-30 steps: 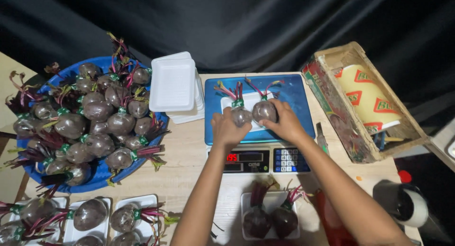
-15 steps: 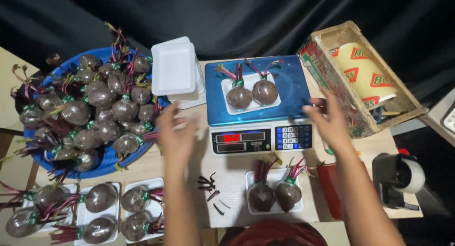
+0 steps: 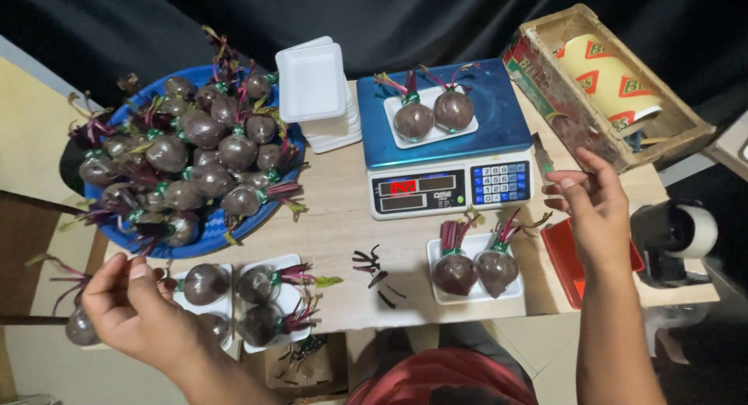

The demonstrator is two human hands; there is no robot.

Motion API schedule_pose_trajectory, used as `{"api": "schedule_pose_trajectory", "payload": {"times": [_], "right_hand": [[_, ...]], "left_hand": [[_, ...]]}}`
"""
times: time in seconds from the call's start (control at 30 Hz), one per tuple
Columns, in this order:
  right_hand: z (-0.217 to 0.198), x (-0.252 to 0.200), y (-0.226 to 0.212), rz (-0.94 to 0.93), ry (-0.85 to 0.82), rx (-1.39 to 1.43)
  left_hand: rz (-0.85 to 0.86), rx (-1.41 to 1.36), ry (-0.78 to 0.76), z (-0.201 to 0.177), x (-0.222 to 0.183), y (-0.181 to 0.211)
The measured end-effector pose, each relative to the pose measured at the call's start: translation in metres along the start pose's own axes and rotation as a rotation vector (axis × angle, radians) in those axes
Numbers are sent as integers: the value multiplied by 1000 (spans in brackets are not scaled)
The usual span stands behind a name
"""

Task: The person picks up bagged beets from a large pile in a bowl, weighs them individually on a digital scale, and places them onto white plastic trays.

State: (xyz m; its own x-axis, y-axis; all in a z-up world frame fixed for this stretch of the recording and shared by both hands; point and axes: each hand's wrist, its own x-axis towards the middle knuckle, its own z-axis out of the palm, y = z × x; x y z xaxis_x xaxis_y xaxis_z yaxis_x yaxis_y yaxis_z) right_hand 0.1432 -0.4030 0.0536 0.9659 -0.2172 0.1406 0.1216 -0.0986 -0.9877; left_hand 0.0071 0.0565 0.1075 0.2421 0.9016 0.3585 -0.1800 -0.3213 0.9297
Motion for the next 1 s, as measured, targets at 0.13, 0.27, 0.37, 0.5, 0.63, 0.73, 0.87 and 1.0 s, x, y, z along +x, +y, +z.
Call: {"api": "schedule_pose_trajectory", "payload": {"times": [0.13, 0.27, 0.37, 0.5, 0.63, 0.73, 0.87, 1.0], "right_hand": [[6, -20, -3, 11, 4, 38], [8, -28, -2, -28, -30, 43], [12, -29, -4, -29, -52, 35], [21, -24, -15, 31, -65, -49], [24, 2, 4, 23, -109, -16], [24, 31, 17, 51, -147, 18], [23, 76, 27, 104, -207, -77], [38, 116, 37, 240, -250, -171]], "left_hand": [[13, -7, 5, -22, 2, 6], [53, -70, 40, -39, 5, 4], [53, -60, 68, -45, 5, 1], [-9, -12, 119, -44, -4, 1], [-16, 14, 120, -37, -14, -7], [-91, 89, 133, -23, -25, -6], [-135, 45, 136, 9, -41, -35], [-208, 122, -93, 71, -75, -29]]}}
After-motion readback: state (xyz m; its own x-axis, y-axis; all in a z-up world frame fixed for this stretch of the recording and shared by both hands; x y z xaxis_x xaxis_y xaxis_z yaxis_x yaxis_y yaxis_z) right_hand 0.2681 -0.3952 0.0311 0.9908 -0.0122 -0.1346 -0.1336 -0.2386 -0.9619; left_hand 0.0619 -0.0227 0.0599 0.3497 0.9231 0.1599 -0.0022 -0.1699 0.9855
